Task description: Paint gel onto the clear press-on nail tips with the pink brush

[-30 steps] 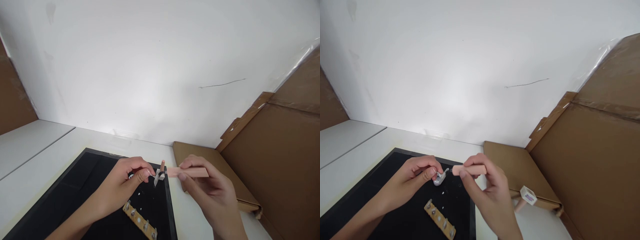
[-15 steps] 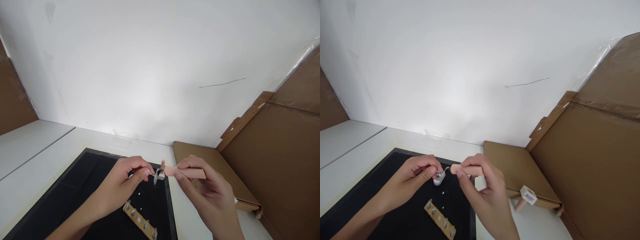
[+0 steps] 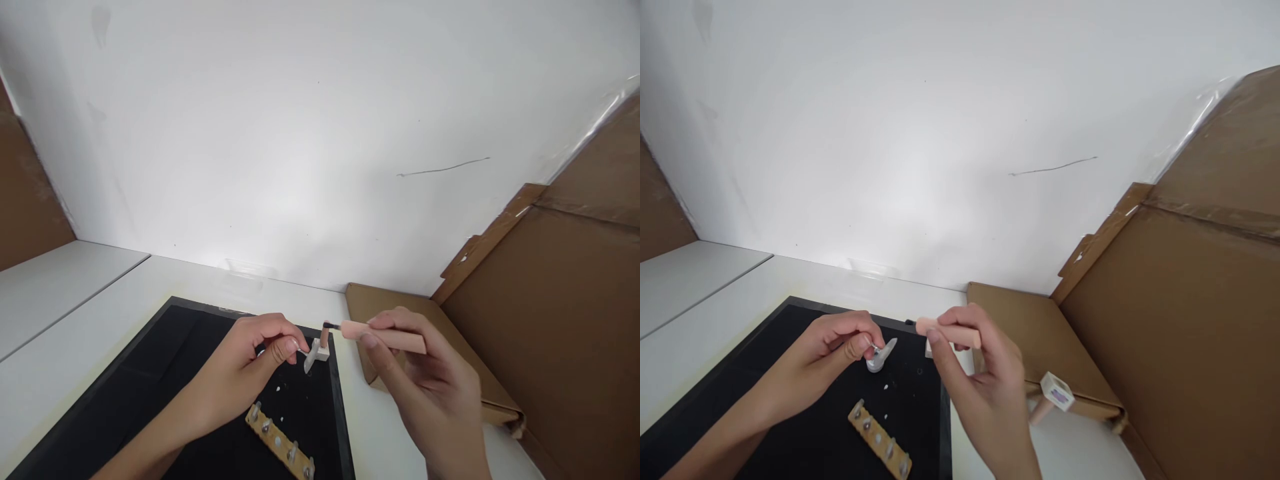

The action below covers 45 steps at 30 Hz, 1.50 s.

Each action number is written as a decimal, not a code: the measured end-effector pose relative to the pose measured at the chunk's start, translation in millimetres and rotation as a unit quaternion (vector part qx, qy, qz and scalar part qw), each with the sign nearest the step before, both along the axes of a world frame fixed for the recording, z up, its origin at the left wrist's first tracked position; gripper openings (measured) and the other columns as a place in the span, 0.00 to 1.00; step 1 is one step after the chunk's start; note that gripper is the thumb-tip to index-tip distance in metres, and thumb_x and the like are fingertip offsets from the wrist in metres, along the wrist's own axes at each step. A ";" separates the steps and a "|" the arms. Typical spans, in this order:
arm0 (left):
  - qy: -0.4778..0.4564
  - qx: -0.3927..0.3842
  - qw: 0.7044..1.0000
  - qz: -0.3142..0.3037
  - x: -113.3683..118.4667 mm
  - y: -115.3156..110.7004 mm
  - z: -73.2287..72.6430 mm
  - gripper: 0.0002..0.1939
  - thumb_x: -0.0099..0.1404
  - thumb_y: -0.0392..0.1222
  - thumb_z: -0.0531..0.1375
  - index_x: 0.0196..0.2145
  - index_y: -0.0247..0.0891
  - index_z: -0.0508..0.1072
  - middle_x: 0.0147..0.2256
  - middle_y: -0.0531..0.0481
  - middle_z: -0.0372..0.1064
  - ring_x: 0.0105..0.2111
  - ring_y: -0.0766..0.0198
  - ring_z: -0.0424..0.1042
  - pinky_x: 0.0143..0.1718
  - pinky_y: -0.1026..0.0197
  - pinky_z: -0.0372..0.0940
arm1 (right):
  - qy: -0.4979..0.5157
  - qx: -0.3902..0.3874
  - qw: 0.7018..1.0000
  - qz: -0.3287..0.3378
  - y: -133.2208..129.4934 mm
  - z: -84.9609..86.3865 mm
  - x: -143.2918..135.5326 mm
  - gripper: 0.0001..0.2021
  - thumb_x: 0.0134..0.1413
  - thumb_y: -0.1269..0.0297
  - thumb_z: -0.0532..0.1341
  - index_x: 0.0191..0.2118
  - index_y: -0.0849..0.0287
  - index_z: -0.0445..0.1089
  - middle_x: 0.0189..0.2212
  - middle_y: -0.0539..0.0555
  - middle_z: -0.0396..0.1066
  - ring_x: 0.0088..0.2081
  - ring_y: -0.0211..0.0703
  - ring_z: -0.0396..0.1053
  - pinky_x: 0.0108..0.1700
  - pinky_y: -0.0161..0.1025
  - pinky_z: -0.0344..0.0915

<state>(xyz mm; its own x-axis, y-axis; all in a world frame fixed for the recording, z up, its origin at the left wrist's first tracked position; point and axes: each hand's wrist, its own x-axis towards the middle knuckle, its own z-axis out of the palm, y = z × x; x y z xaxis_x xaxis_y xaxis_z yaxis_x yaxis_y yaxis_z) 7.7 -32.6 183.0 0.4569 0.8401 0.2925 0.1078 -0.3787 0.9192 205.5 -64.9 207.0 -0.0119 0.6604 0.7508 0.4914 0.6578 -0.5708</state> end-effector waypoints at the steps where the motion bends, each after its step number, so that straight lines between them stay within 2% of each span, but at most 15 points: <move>1: -0.003 -0.006 1.000 -0.003 -0.1 0.2 -0.1 0.13 0.68 0.43 0.52 0.31 0.37 0.73 0.27 0.52 0.67 0.29 0.65 0.64 0.30 0.64 0.56 | 0.011 0.004 1.000 0.010 -0.4 0.0 0.1 0.09 0.54 0.75 0.60 0.33 0.51 0.70 0.28 0.48 0.69 0.29 0.38 0.67 0.30 0.33 0.63; 6: -0.022 -0.023 0.999 -0.016 0.0 1.1 1.5 0.13 0.68 0.42 0.51 0.31 0.37 0.71 0.27 0.52 0.66 0.29 0.65 0.64 0.32 0.64 0.56 | -0.005 -0.024 0.995 0.098 -3.1 1.8 -2.9 0.07 0.53 0.73 0.61 0.34 0.52 0.68 0.24 0.47 0.66 0.26 0.38 0.64 0.27 0.34 0.61; 9: -0.029 -0.031 0.999 -0.020 0.1 1.1 2.3 0.12 0.68 0.42 0.51 0.31 0.37 0.71 0.26 0.52 0.65 0.29 0.65 0.63 0.32 0.64 0.56 | -0.020 -0.018 0.998 0.058 -2.4 2.1 -4.3 0.07 0.54 0.74 0.61 0.34 0.52 0.68 0.25 0.48 0.67 0.27 0.38 0.64 0.28 0.34 0.62; 12: -0.032 -0.042 0.998 -0.021 -0.1 0.6 2.3 0.12 0.68 0.42 0.51 0.30 0.37 0.71 0.26 0.52 0.64 0.29 0.65 0.63 0.32 0.63 0.56 | 0.006 0.006 1.000 0.010 -1.6 2.0 -3.3 0.09 0.55 0.75 0.60 0.34 0.51 0.69 0.27 0.48 0.69 0.28 0.37 0.66 0.30 0.33 0.64; 19: -0.036 -0.053 0.997 -0.030 -1.0 0.2 3.3 0.13 0.68 0.42 0.50 0.29 0.37 0.69 0.24 0.53 0.62 0.27 0.66 0.60 0.32 0.63 0.56 | 0.046 0.005 0.998 0.033 -5.0 0.2 -0.8 0.06 0.52 0.71 0.64 0.34 0.52 0.71 0.27 0.50 0.71 0.32 0.41 0.70 0.30 0.34 0.67; 24: -0.041 -0.065 0.996 -0.041 -0.9 0.5 4.1 0.14 0.69 0.43 0.50 0.29 0.37 0.69 0.24 0.54 0.62 0.27 0.66 0.60 0.31 0.64 0.56 | 0.081 -0.012 0.996 0.042 -4.0 -1.2 -2.0 0.03 0.54 0.67 0.63 0.33 0.51 0.72 0.26 0.51 0.70 0.30 0.41 0.69 0.26 0.34 0.64; 30: -0.053 -0.070 0.995 -0.040 -2.8 1.7 4.1 0.15 0.69 0.45 0.50 0.29 0.37 0.69 0.24 0.54 0.62 0.26 0.66 0.60 0.30 0.64 0.57 | 0.049 -0.024 0.998 -0.033 -2.1 6.0 1.6 0.05 0.52 0.69 0.64 0.27 0.53 0.71 0.23 0.49 0.69 0.23 0.38 0.62 0.25 0.35 0.61; 33: -0.053 -0.069 0.996 -0.037 -4.1 1.7 3.4 0.15 0.69 0.46 0.50 0.30 0.37 0.69 0.24 0.54 0.62 0.26 0.66 0.60 0.30 0.64 0.57 | 0.077 -0.019 0.996 -0.030 -2.0 7.4 5.1 0.05 0.51 0.68 0.64 0.26 0.52 0.72 0.23 0.49 0.70 0.25 0.39 0.64 0.25 0.34 0.61; 36: -0.054 -0.074 0.995 -0.041 -4.0 1.9 2.2 0.15 0.69 0.46 0.50 0.30 0.37 0.70 0.24 0.54 0.62 0.26 0.66 0.60 0.30 0.64 0.57 | 0.117 -0.059 0.991 -0.023 -1.0 6.8 5.7 0.03 0.50 0.64 0.65 0.27 0.52 0.73 0.23 0.49 0.71 0.25 0.40 0.67 0.24 0.34 0.63; 39: -0.048 -0.076 0.995 -0.044 -2.7 2.4 1.5 0.14 0.69 0.46 0.50 0.31 0.37 0.70 0.25 0.53 0.63 0.27 0.66 0.60 0.30 0.64 0.57 | 0.140 -0.089 0.986 -0.024 1.4 6.5 3.6 0.05 0.49 0.61 0.66 0.27 0.53 0.72 0.20 0.49 0.70 0.21 0.38 0.65 0.21 0.34 0.62; 42: -0.038 -0.079 0.995 -0.042 -1.6 2.8 2.2 0.15 0.69 0.46 0.50 0.31 0.37 0.70 0.25 0.53 0.63 0.27 0.66 0.61 0.29 0.64 0.56 | 0.142 -0.096 0.985 -0.028 3.1 7.3 0.1 0.07 0.49 0.60 0.65 0.26 0.55 0.71 0.19 0.50 0.69 0.20 0.38 0.65 0.20 0.33 0.61; 45: -0.028 -0.081 0.996 -0.038 -1.3 2.3 3.8 0.15 0.69 0.47 0.51 0.31 0.37 0.71 0.25 0.52 0.64 0.27 0.65 0.61 0.29 0.64 0.56 | 0.131 -0.095 0.985 -0.067 3.1 7.8 -3.6 0.08 0.48 0.60 0.65 0.24 0.56 0.69 0.18 0.49 0.67 0.20 0.37 0.62 0.18 0.32 0.57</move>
